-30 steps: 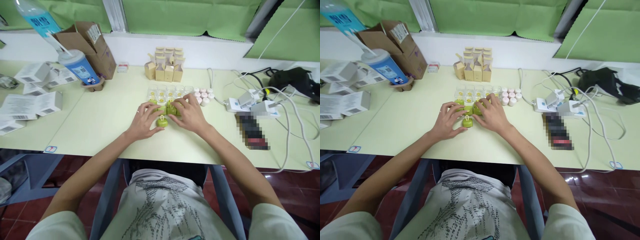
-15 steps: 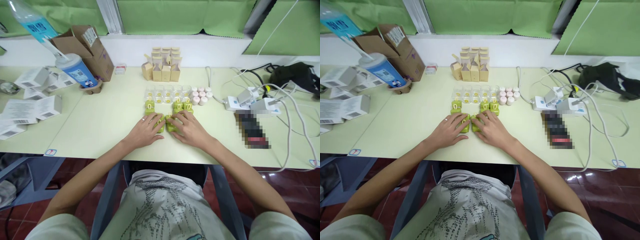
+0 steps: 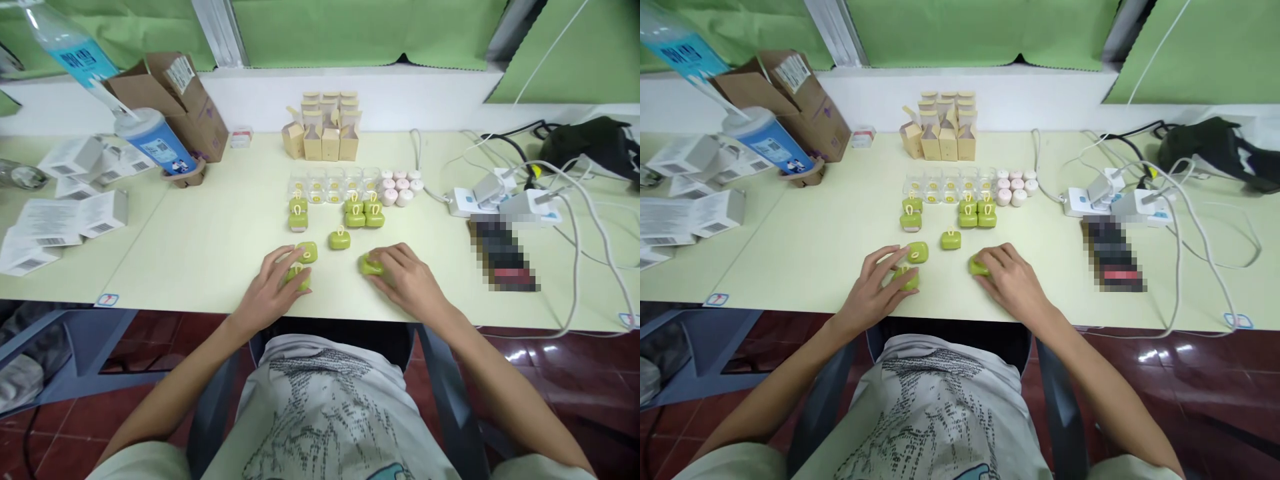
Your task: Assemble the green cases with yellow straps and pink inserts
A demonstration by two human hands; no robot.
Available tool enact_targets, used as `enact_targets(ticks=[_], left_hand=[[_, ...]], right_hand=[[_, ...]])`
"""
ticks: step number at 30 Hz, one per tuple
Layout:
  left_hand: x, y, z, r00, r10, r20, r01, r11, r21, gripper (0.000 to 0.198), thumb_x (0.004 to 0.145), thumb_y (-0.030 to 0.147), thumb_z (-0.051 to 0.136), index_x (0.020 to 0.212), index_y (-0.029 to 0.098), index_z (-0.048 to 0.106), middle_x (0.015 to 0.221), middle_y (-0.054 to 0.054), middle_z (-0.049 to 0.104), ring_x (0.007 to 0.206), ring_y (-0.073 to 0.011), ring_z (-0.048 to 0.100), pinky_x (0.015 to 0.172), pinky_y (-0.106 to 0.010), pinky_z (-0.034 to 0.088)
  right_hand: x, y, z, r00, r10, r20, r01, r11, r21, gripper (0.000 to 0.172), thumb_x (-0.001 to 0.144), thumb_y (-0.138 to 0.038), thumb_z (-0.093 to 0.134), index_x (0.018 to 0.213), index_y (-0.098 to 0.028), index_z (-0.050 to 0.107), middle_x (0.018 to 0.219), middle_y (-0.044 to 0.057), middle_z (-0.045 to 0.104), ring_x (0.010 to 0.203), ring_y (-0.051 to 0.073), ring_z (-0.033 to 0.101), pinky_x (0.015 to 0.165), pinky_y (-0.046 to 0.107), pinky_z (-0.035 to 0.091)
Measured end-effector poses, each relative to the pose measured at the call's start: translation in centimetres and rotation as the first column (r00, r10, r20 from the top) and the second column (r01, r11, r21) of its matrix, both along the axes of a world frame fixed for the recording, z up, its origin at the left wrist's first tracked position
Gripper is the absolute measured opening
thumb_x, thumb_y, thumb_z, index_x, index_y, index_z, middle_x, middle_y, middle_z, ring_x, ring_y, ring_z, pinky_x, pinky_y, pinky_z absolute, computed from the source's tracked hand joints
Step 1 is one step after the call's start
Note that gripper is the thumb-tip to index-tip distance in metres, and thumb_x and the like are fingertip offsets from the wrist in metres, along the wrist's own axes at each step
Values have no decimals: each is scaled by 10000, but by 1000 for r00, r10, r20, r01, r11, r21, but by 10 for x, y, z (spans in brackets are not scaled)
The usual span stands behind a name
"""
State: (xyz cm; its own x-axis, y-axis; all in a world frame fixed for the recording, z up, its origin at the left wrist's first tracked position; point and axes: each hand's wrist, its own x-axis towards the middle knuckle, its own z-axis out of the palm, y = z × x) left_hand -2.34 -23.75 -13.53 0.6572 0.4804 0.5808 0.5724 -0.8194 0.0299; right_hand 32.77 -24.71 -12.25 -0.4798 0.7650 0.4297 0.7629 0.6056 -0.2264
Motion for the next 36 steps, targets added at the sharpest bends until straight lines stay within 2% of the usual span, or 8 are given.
enact_targets(ticks=[3, 9, 16, 21, 25, 30, 33, 36], left_hand=[[-13, 0, 0, 997, 40, 70, -40, 999, -9, 544, 999, 144, 827, 1494, 238, 624, 1586, -231, 651, 1471, -371, 651, 1112, -570, 689], [-16, 33, -3, 971, 235, 35, -230, 966, -115, 279, 1078, 244, 729, 1351, 204, 691, 1372, -189, 730, 1287, -349, 713, 1077, -547, 674], [13, 41, -4, 979, 202, -24, -203, 970, -133, 384, 1106, 382, 701, 1440, 194, 682, 1483, -224, 687, 1342, -367, 688, 1035, -531, 685], [28, 45, -4, 969, 241, -58, -246, 960, -130, 369, 1125, 424, 663, 1421, 207, 705, 1487, -216, 713, 1334, -367, 714, 1035, -543, 683], [24, 44, -3, 968, 238, -76, -246, 960, -130, 395, 1129, 419, 655, 1464, 211, 671, 1517, -218, 704, 1352, -373, 705, 1058, -564, 680], [4, 36, 4, 982, 182, -53, -188, 972, -144, 368, 1117, 324, 676, 1472, 233, 653, 1506, -200, 700, 1316, -346, 735, 1060, -545, 702], [-2, 37, 10, 988, 152, -43, -157, 966, -204, 304, 1129, 313, 647, 1424, 244, 672, 1550, -187, 680, 1353, -337, 731, 1080, -546, 705], [-2, 41, 15, 991, 134, -18, -133, 944, -303, 191, 1146, 302, 591, 1279, 216, 699, 1603, -179, 642, 1322, -306, 755, 1077, -503, 705]], right_hand=[[2, 16, 2, 994, -74, 84, 74, 997, -1, 407, 1084, -171, 648, 1488, -162, 694, 1295, 195, 753, 1189, 368, 681, 949, 532, 686], [-26, 41, -1, 973, -69, 222, 68, 998, 9, 594, 1072, -110, 540, 1665, -104, 551, 1334, 268, 646, 1264, 416, 620, 933, 571, 691], [-31, 36, -1, 987, 6, 163, 3, 998, -56, 455, 1128, -224, 591, 1569, -128, 647, 1463, 271, 617, 1331, 397, 649, 958, 551, 712], [-29, 34, 0, 988, -9, 155, 19, 998, -64, 324, 1152, -319, 627, 1411, -165, 743, 1459, 235, 692, 1333, 382, 691, 940, 527, 721], [-26, 31, 9, 988, -32, 149, 36, 999, -23, 371, 1140, -372, 654, 1439, -166, 730, 1459, 232, 730, 1327, 397, 709, 921, 520, 716], [25, 59, 31, 943, -329, -42, 331, 943, 43, 385, 1147, -384, 536, 1429, -227, 745, 1382, 220, 750, 1221, 428, 739, 914, 592, 666], [57, 100, 31, 883, -468, 12, 468, 882, -45, 390, 1051, -391, 614, 1369, -207, 746, 1295, 231, 750, 1034, 409, 751, 902, 611, 621], [66, 135, 19, 814, -575, 77, 579, 796, -177, 448, 962, -435, 736, 1353, -222, 681, 1257, 213, 757, 1115, 438, 734, 959, 629, 589]])
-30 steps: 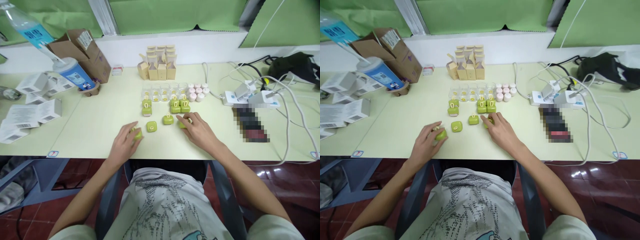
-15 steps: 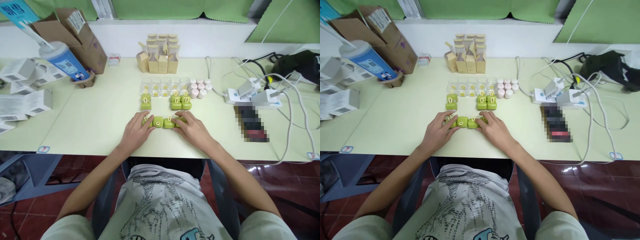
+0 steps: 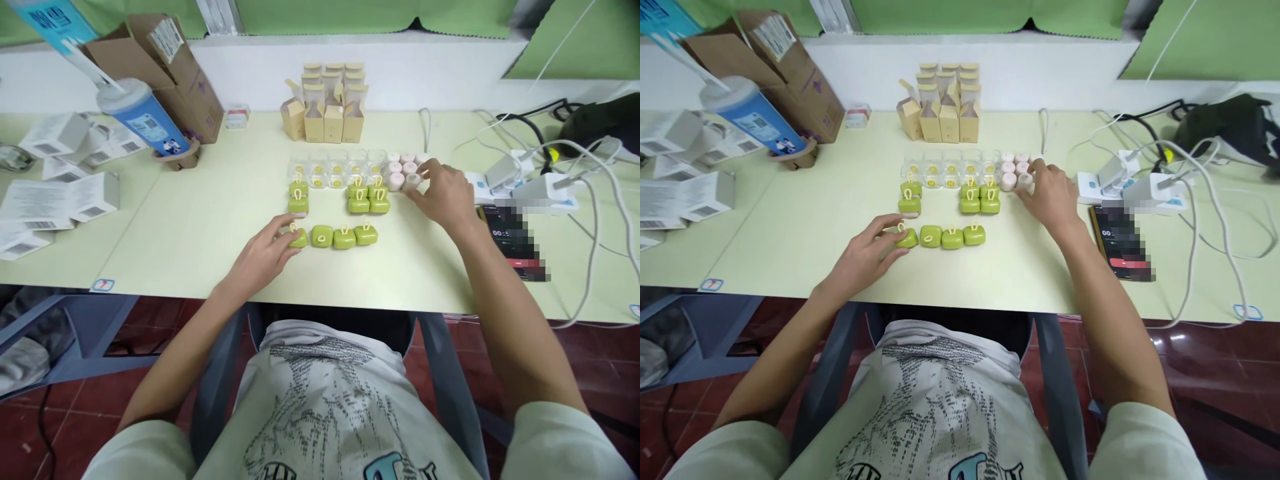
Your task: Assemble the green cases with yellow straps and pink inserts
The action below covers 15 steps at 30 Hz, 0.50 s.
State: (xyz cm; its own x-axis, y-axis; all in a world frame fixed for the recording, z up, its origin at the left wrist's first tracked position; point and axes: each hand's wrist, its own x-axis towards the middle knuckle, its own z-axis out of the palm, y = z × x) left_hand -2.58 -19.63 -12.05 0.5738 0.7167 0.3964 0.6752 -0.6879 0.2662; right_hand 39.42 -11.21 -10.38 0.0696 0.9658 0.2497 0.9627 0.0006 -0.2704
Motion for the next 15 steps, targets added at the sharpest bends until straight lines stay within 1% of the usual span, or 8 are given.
enact_targets(ticks=[3, 5, 7, 9, 11, 12, 13, 15], left_hand=[[-3, 4, 6, 999, 2, 48, 3, 996, -93, 186, 1131, 334, 609, 1223, 200, 699, 1559, -177, 658, 1334, -310, 744, 1120, -512, 676], [-5, 7, 12, 992, 25, 126, -9, 993, -119, 288, 1116, 372, 649, 1348, 208, 698, 1518, -164, 689, 1407, -323, 695, 1200, -557, 627], [-5, 13, 20, 961, 38, 273, 6, 987, -158, 422, 1099, 426, 698, 1475, 234, 683, 1497, -142, 716, 1414, -312, 682, 1212, -561, 618], [1, 21, 29, 879, 21, 476, 91, 973, -210, 493, 1064, 496, 764, 1490, 256, 701, 1486, -123, 735, 1367, -288, 709, 1150, -505, 663], [14, 27, 36, 757, -1, 654, 208, 949, -239, 557, 999, 553, 846, 1463, 272, 720, 1499, -110, 735, 1329, -273, 731, 1075, -457, 705], [22, 30, 39, 703, -8, 711, 254, 937, -241, 602, 956, 563, 893, 1460, 283, 720, 1522, -103, 724, 1318, -270, 738, 1044, -445, 721], [30, 31, 41, 664, -10, 748, 286, 927, -242, 642, 915, 559, 934, 1459, 293, 720, 1555, -98, 705, 1318, -272, 741, 1020, -441, 732], [45, 31, 42, 628, -10, 778, 315, 917, -243, 674, 857, 531, 988, 1437, 298, 736, 1576, -95, 688, 1337, -287, 744, 1004, -444, 741]], right_hand=[[-5, 15, -14, 994, -93, -66, 89, 994, -65, 470, 901, -402, 809, 1305, -238, 635, 1235, 187, 768, 1155, 425, 725, 1004, 607, 566], [-7, 14, -16, 985, -123, -122, 119, 992, -40, 443, 880, -340, 796, 1275, -240, 624, 1199, 172, 779, 1096, 399, 728, 996, 586, 559], [-6, 6, -10, 974, -106, -201, 120, 991, 61, 394, 887, -313, 771, 1245, -243, 621, 1115, 155, 787, 1017, 366, 727, 965, 557, 563], [-7, -10, 5, 944, -4, -329, 89, 966, 244, 328, 936, -333, 753, 1228, -256, 622, 1031, 135, 784, 907, 308, 726, 898, 502, 578], [-17, -32, 23, 855, 198, -479, 47, 891, 452, 281, 995, -367, 745, 1231, -275, 626, 1033, 123, 779, 804, 244, 729, 788, 435, 590], [-26, -44, 31, 767, 335, -547, 12, 844, 535, 279, 998, -377, 762, 1226, -285, 628, 1055, 109, 773, 780, 224, 740, 740, 412, 600], [-38, -55, 37, 662, 446, -602, -31, 819, 572, 296, 992, -391, 790, 1223, -297, 631, 1067, 90, 768, 792, 222, 759, 722, 405, 618], [-67, -75, 41, 488, 556, -673, -193, 821, 538, 354, 999, -472, 824, 1263, -322, 642, 1146, 60, 760, 878, 235, 799, 752, 420, 674]])
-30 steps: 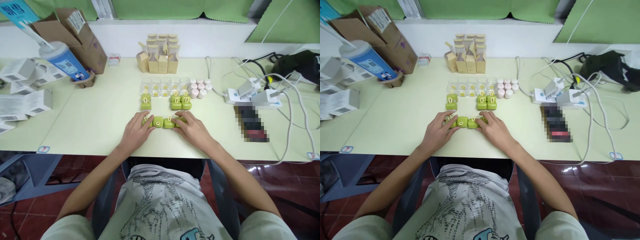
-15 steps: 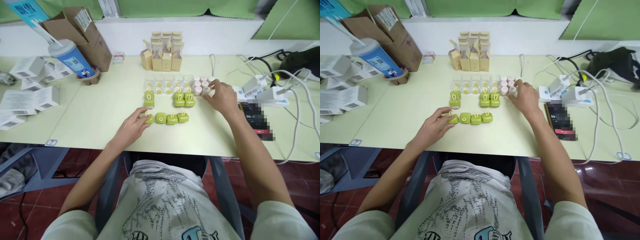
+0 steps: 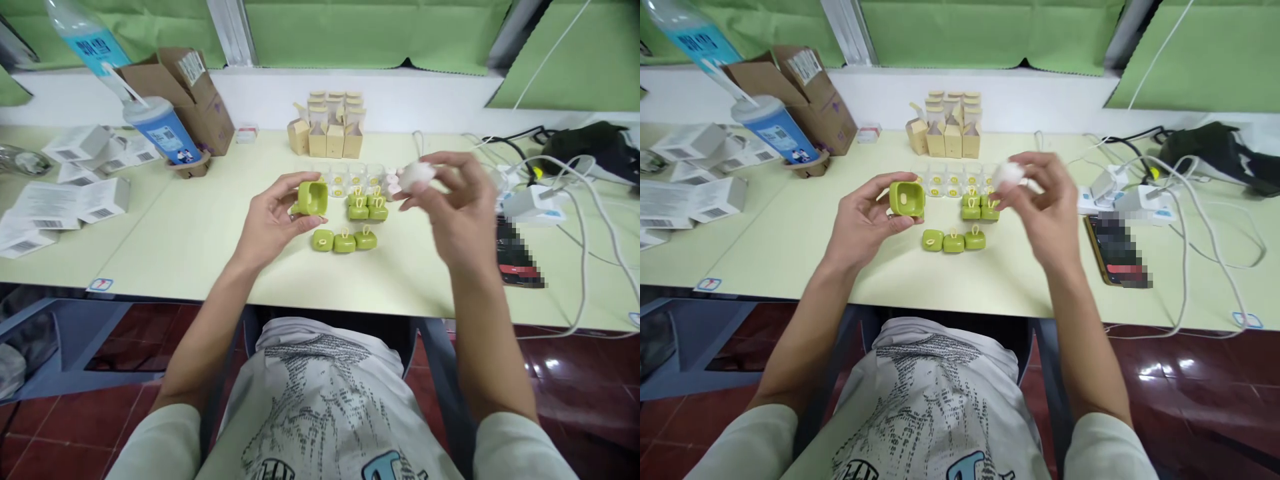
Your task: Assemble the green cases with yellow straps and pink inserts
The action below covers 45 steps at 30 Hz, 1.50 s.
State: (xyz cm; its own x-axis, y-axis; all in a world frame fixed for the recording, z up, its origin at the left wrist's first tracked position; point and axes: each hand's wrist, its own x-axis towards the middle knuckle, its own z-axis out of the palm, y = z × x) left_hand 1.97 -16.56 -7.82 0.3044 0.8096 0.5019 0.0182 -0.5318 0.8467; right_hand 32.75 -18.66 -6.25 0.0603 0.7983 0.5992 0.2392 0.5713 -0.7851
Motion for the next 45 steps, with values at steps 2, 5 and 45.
enact_targets(ticks=[2, 5, 45], left_hand=[[10, -2, -2, 1000, -17, -3, 17, 1000, -1, 658, 832, 517, 1009, 1397, 286, 765, 1514, -99, 723, 1346, -305, 752, 1015, -451, 737], [13, -4, -5, 999, -32, -21, 32, 999, 8, 671, 808, 548, 1024, 1376, 283, 783, 1412, -99, 772, 1306, -310, 777, 1006, -445, 736], [23, -8, -1, 993, -115, -9, 115, 993, 21, 616, 914, 673, 889, 1348, 306, 651, 1448, -85, 745, 1394, -306, 746, 1063, -426, 691]], right_hand=[[-27, -11, -3, 991, 130, 5, -130, 991, -25, 469, 969, -568, 864, 1308, -334, 638, 1269, 61, 747, 874, 225, 801, 700, 401, 696], [-51, -16, -12, 968, 252, -8, -252, 965, -66, 537, 976, -588, 870, 1385, -337, 630, 1302, 61, 744, 907, 217, 805, 720, 382, 723], [-61, -15, -18, 931, 124, 344, -195, 964, 181, 371, 1116, -612, 661, 1327, -326, 765, 1537, 116, 727, 1416, 344, 709, 963, 543, 736]])
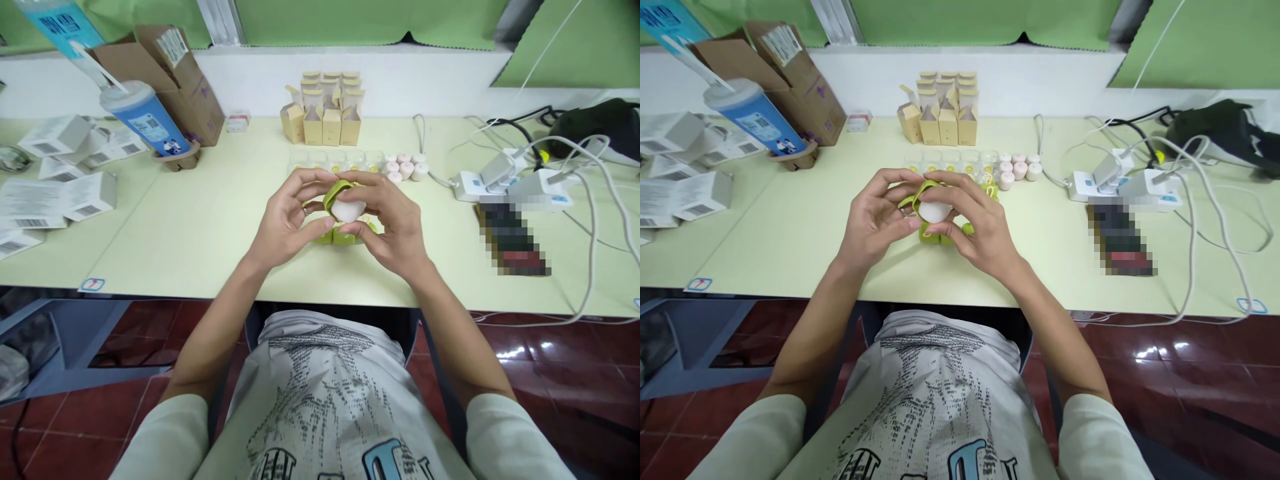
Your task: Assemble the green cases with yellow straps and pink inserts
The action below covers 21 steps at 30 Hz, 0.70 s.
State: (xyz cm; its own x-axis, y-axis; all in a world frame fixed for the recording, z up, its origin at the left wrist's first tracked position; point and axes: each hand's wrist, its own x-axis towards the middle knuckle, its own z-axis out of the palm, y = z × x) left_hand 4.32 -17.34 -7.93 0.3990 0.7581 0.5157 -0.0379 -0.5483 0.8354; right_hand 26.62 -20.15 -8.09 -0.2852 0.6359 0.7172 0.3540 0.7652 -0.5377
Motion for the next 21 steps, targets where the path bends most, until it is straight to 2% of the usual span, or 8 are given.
enact_targets(ticks=[5, 8, 13, 17, 21], left_hand=[[11, 4, -13, 995, 13, 97, -16, 999, 31, 517, 914, 565, 894, 1305, 308, 675, 1387, -79, 778, 1344, -294, 765, 980, -373, 694], [13, 5, -15, 990, 35, 135, -36, 999, 4, 434, 918, 477, 889, 1264, 306, 692, 1344, -71, 792, 1298, -283, 783, 946, -362, 689], [13, 4, -13, 989, 39, 142, -31, 998, -55, 442, 887, 437, 904, 1255, 301, 700, 1228, -59, 814, 1168, -275, 816, 903, -373, 694], [15, 3, -12, 983, 104, 149, -97, 994, -56, 446, 861, 460, 930, 1210, 292, 709, 1185, -64, 810, 1174, -294, 817, 908, -386, 698], [14, 5, -13, 981, 128, 148, -119, 991, -67, 472, 840, 505, 948, 1189, 284, 721, 1134, -59, 821, 1155, -295, 820, 921, -388, 695]], right_hand=[[-1, 9, -11, 999, -37, 28, 31, 980, 196, 347, 1109, -582, 683, 1298, -300, 758, 1459, 125, 742, 1349, 346, 727, 984, 570, 729], [-5, 11, -17, 997, -74, 11, 69, 965, 252, 289, 1119, -529, 680, 1298, -313, 752, 1433, 118, 728, 1330, 344, 726, 934, 550, 738], [-10, 10, -25, 989, -144, 34, 132, 961, 241, 309, 1132, -549, 643, 1317, -320, 739, 1451, 117, 704, 1313, 352, 738, 918, 554, 743], [-11, 9, -27, 981, -186, 46, 173, 964, 202, 371, 1137, -595, 613, 1336, -305, 728, 1474, 140, 693, 1320, 375, 743, 962, 604, 733], [-10, 9, -25, 983, -177, 40, 162, 957, 241, 351, 1136, -561, 635, 1357, -301, 721, 1422, 139, 720, 1345, 372, 731, 984, 597, 733]])
